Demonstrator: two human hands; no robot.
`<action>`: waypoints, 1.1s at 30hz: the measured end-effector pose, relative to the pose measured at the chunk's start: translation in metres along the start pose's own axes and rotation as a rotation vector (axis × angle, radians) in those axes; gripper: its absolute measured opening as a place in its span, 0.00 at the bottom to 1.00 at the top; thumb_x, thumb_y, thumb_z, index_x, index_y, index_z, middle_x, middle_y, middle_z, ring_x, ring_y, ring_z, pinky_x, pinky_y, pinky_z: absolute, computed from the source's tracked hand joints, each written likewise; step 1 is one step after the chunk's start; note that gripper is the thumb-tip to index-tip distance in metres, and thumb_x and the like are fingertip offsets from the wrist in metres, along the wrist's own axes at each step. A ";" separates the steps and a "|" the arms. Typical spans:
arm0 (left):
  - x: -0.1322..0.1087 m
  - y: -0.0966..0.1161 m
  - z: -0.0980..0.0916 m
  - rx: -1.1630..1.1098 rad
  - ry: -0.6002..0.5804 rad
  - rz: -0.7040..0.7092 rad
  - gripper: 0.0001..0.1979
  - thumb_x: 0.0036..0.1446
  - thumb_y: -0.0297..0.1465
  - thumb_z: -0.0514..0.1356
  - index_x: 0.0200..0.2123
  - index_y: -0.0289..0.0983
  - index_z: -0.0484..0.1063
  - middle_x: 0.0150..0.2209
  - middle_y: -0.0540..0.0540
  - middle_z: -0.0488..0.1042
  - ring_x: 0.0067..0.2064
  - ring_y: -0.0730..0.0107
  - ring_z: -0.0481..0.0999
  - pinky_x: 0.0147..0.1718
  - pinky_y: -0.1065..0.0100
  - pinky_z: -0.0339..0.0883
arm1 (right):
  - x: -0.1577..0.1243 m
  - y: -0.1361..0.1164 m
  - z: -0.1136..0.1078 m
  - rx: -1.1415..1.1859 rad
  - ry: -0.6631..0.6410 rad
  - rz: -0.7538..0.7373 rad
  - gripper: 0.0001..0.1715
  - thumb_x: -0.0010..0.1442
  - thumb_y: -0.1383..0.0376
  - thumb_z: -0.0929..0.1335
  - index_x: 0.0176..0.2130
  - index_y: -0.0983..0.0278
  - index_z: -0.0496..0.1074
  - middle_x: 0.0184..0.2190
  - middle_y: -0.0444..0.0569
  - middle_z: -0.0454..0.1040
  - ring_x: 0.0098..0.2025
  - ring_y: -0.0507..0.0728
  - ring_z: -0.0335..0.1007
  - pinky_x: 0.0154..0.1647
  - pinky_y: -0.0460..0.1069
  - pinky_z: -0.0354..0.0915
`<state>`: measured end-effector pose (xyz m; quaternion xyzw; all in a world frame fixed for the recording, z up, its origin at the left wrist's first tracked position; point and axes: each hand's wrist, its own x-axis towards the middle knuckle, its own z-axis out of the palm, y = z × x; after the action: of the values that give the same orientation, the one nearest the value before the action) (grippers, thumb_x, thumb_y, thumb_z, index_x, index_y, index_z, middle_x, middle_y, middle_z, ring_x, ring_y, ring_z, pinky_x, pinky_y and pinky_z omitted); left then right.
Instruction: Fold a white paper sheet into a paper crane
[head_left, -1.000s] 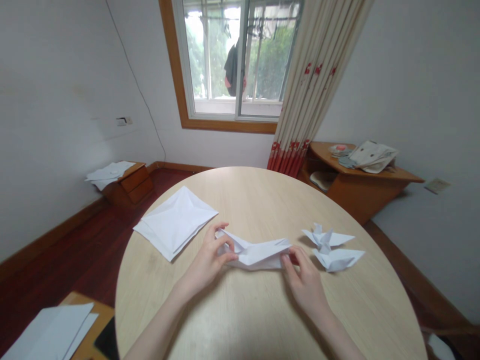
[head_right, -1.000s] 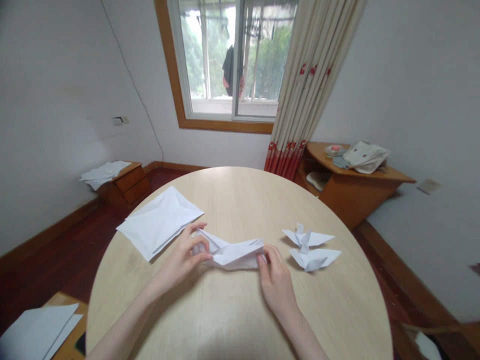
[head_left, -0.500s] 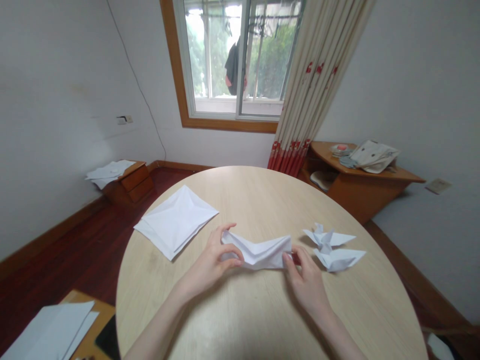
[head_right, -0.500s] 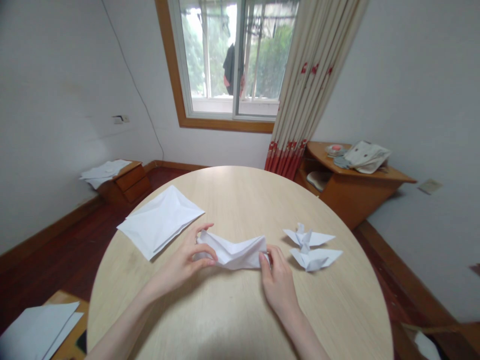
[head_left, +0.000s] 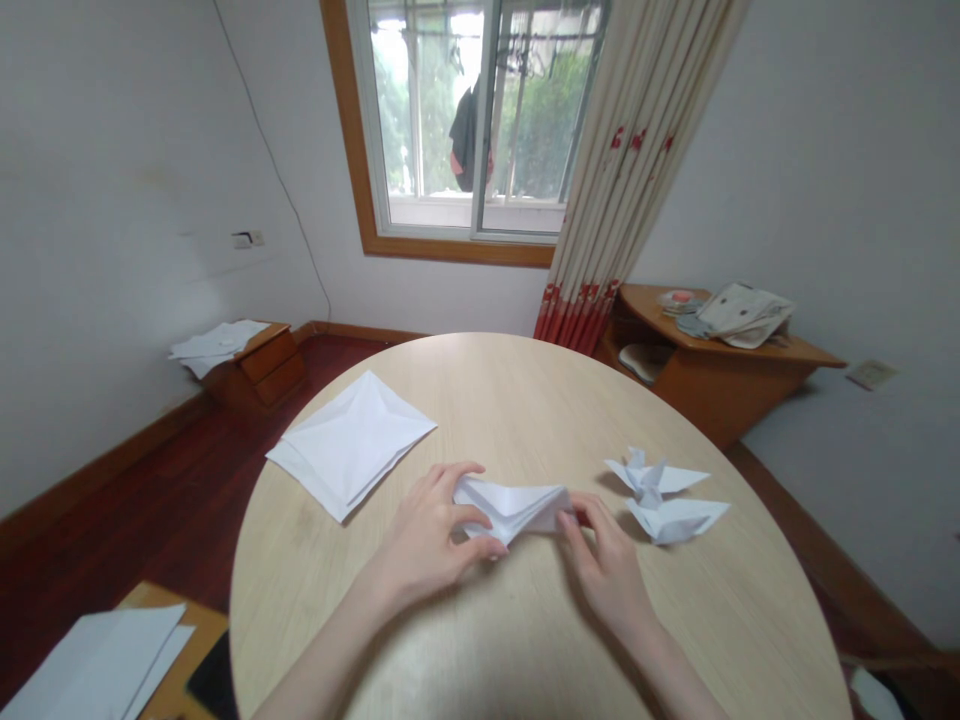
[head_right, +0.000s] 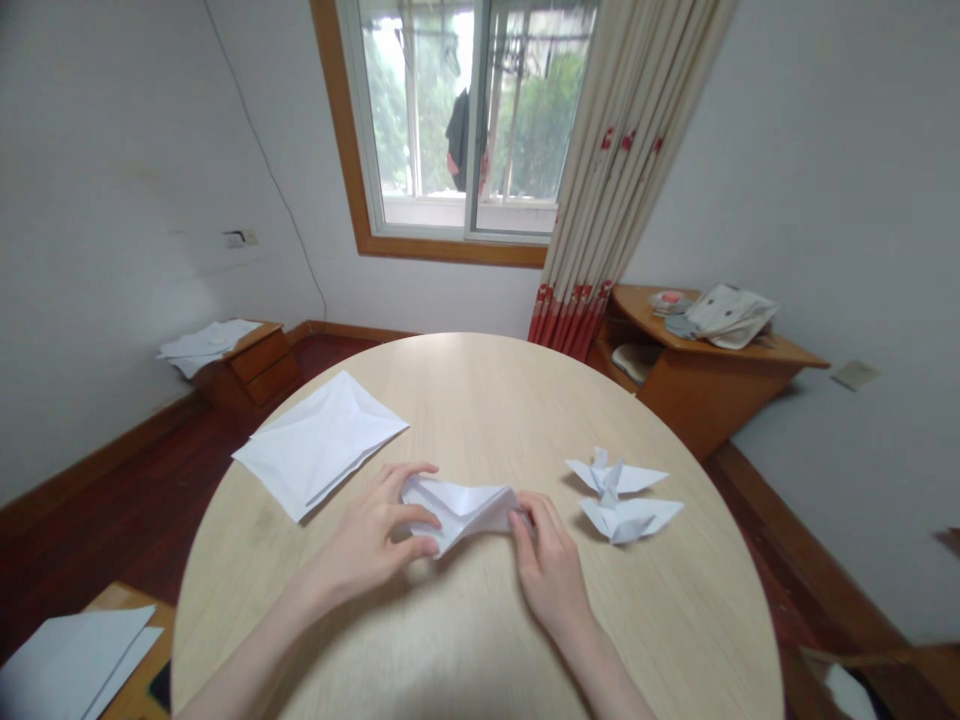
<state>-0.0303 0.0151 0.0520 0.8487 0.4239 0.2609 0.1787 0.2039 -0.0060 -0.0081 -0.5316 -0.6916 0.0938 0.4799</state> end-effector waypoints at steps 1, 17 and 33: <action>0.001 0.000 0.000 0.014 0.025 -0.014 0.08 0.60 0.37 0.61 0.35 0.43 0.79 0.57 0.46 0.67 0.56 0.54 0.66 0.55 0.53 0.61 | 0.000 -0.001 0.000 0.005 -0.003 -0.022 0.10 0.67 0.61 0.61 0.39 0.61 0.68 0.36 0.50 0.74 0.39 0.58 0.72 0.40 0.51 0.68; 0.012 0.004 -0.004 0.249 -0.096 -0.053 0.26 0.46 0.25 0.62 0.52 0.41 0.70 0.52 0.43 0.74 0.53 0.50 0.70 0.56 0.50 0.55 | 0.000 -0.008 0.001 -0.009 -0.005 -0.196 0.08 0.66 0.68 0.60 0.41 0.60 0.67 0.37 0.51 0.76 0.41 0.58 0.75 0.41 0.52 0.71; 0.020 -0.012 -0.012 0.254 -0.160 -0.244 0.12 0.62 0.36 0.54 0.38 0.39 0.77 0.40 0.44 0.78 0.44 0.57 0.76 0.43 0.63 0.63 | 0.000 -0.008 -0.001 -0.060 -0.031 -0.284 0.11 0.65 0.70 0.59 0.42 0.60 0.67 0.38 0.52 0.77 0.41 0.58 0.76 0.41 0.52 0.72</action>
<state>-0.0352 0.0391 0.0613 0.8247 0.5377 0.1134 0.1337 0.1997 -0.0096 -0.0028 -0.4411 -0.7696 0.0127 0.4614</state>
